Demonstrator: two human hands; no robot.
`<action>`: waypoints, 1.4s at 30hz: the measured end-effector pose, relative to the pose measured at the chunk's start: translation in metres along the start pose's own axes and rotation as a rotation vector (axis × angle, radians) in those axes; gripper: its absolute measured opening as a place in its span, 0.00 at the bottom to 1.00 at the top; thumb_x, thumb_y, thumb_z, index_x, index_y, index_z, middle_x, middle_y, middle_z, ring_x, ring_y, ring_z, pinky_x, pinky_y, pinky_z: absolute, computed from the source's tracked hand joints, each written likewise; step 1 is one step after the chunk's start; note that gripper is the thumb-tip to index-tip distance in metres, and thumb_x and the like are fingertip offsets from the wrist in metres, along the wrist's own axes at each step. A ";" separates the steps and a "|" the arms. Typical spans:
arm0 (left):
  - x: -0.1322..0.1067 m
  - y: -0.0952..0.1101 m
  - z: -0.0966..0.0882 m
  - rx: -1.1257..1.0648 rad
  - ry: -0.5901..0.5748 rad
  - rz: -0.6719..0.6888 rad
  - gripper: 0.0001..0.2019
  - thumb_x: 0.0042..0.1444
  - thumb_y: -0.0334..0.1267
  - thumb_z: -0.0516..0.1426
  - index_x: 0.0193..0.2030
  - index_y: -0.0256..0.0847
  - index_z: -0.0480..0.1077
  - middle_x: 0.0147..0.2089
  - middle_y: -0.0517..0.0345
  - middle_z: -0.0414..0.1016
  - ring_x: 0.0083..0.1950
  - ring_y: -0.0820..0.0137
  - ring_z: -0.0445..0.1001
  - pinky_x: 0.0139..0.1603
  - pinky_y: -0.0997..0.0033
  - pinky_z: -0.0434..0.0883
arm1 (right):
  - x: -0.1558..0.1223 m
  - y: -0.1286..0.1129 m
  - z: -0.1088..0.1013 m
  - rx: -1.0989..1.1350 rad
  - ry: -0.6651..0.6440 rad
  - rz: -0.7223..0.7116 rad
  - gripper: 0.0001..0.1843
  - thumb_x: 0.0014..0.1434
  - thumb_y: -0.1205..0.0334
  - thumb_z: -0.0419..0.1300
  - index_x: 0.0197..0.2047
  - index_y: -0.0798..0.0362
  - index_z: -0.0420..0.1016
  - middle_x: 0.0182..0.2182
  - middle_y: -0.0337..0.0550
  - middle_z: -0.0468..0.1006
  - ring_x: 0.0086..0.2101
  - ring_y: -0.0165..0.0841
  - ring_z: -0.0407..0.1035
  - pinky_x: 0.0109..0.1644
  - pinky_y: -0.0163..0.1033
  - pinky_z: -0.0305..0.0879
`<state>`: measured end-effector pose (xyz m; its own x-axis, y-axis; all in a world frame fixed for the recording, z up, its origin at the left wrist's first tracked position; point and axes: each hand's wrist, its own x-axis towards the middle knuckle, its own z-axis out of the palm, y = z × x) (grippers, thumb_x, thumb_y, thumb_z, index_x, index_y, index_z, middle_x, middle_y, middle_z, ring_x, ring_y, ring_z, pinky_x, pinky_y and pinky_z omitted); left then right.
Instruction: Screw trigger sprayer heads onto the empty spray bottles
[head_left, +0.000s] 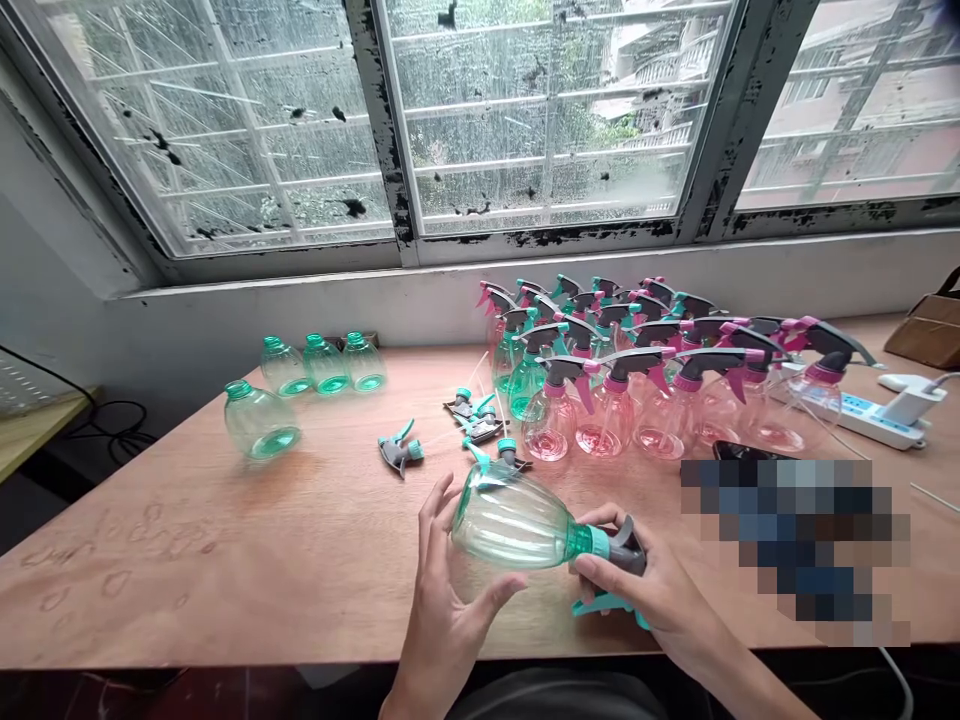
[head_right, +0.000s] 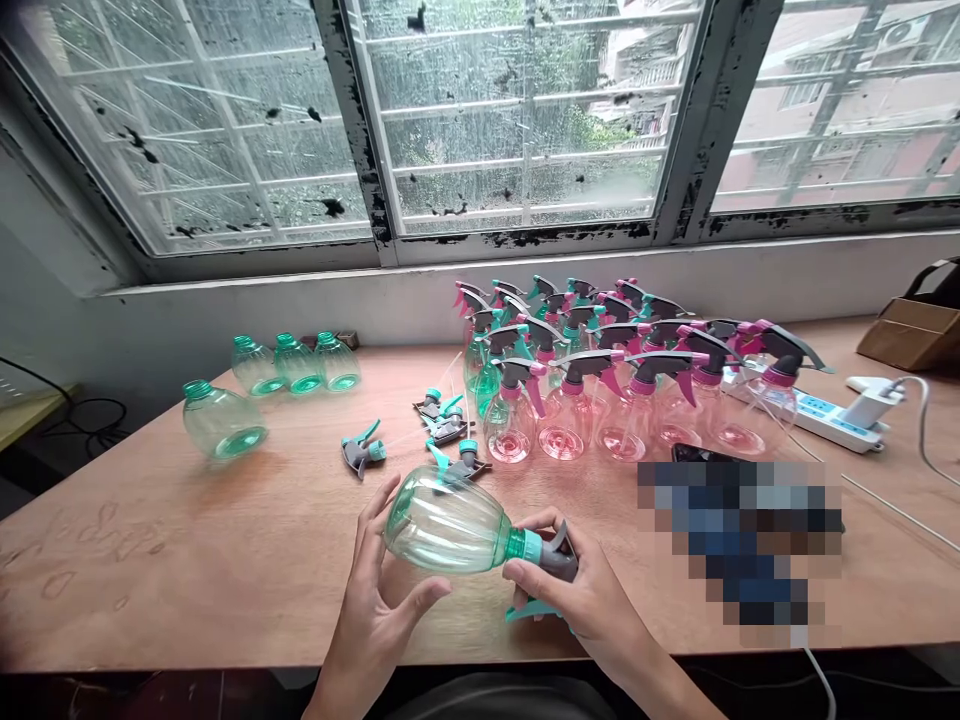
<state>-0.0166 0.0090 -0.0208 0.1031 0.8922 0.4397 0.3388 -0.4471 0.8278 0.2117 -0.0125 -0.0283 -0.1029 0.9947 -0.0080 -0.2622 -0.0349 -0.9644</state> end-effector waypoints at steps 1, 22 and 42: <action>0.000 0.000 0.000 -0.024 0.006 -0.007 0.35 0.57 0.50 0.67 0.68 0.53 0.61 0.76 0.50 0.53 0.78 0.52 0.49 0.76 0.46 0.51 | 0.000 0.000 0.000 -0.017 -0.004 0.001 0.20 0.56 0.53 0.74 0.43 0.52 0.71 0.25 0.33 0.79 0.26 0.31 0.76 0.34 0.37 0.73; 0.002 -0.006 0.000 -0.236 0.015 -0.128 0.25 0.62 0.45 0.63 0.65 0.57 0.67 0.77 0.55 0.49 0.77 0.50 0.54 0.73 0.50 0.61 | -0.001 -0.001 -0.002 0.001 0.025 0.008 0.20 0.57 0.51 0.73 0.44 0.51 0.72 0.26 0.34 0.79 0.26 0.32 0.75 0.32 0.37 0.74; 0.002 -0.008 -0.002 -0.186 0.007 -0.060 0.23 0.62 0.41 0.64 0.63 0.53 0.68 0.75 0.52 0.56 0.77 0.51 0.55 0.76 0.46 0.53 | -0.001 -0.004 0.001 0.021 0.082 0.011 0.20 0.56 0.49 0.73 0.42 0.52 0.73 0.24 0.36 0.80 0.25 0.33 0.74 0.30 0.36 0.69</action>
<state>-0.0206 0.0144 -0.0257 0.0813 0.9175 0.3894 0.1656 -0.3977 0.9024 0.2120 -0.0131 -0.0238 -0.0274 0.9988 -0.0408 -0.2820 -0.0469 -0.9583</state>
